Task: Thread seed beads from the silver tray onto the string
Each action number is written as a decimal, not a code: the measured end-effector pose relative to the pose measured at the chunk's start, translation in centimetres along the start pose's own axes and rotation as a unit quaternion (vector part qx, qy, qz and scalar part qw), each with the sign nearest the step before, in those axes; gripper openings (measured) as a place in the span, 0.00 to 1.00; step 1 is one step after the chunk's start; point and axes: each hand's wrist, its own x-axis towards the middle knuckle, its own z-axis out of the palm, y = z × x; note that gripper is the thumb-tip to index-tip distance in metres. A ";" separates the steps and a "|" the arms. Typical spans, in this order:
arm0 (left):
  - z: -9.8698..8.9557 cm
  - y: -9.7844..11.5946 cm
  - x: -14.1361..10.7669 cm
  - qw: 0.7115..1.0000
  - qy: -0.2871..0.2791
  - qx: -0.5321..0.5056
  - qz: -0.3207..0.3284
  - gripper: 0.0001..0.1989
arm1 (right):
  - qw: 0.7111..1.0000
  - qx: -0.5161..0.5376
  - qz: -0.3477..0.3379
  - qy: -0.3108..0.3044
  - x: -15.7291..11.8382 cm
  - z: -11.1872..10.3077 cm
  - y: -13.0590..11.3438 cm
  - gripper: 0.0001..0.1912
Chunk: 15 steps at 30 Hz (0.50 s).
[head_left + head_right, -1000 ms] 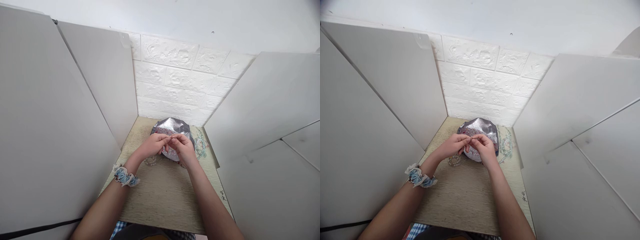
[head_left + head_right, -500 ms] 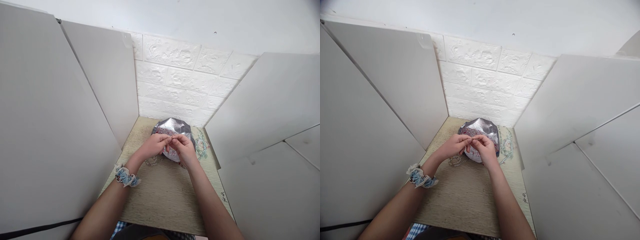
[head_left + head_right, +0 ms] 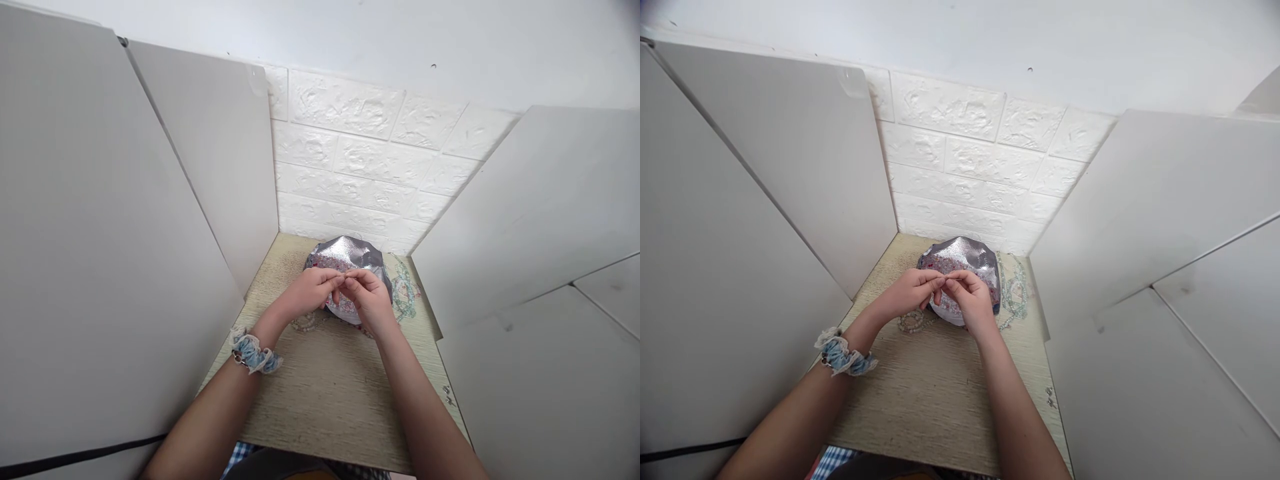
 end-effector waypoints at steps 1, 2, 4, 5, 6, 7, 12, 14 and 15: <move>0.0 0.0 0.0 1.000 0.000 0.000 0.000 0.19 | 1.000 -0.001 0.000 0.002 0.0 0.0 0.0 0.08; 0.0 0.0 0.0 1.000 -0.001 0.000 0.000 0.19 | 1.000 -0.003 0.000 0.004 0.0 0.1 0.0 0.08; 0.0 0.0 0.0 1.000 -0.001 0.000 0.003 0.18 | 1.000 -0.009 -0.001 0.004 0.0 0.1 0.0 0.08; 0.0 -0.1 0.0 1.000 -0.002 0.000 0.004 0.18 | 1.000 -0.012 -0.001 0.003 0.0 0.1 0.0 0.08; 0.0 -0.1 0.0 1.000 -0.002 0.000 0.005 0.18 | 1.000 -0.015 -0.002 0.002 0.0 0.0 0.0 0.08; 0.0 -0.1 0.0 1.000 -0.002 0.000 0.006 0.18 | 1.000 -0.019 -0.002 0.000 0.0 0.0 0.0 0.08; 0.0 -0.3 0.1 1.000 -0.001 0.006 0.003 0.18 | 0.999 -0.053 -0.005 0.000 -0.1 0.0 -0.1 0.08; 0.0 -0.3 0.1 1.000 -0.002 0.010 0.002 0.18 | 0.998 -0.066 -0.007 0.002 -0.1 0.0 -0.2 0.08; -0.1 -0.3 0.1 1.000 -0.003 0.012 0.002 0.18 | 0.997 -0.071 -0.007 0.003 -0.1 0.0 -0.2 0.08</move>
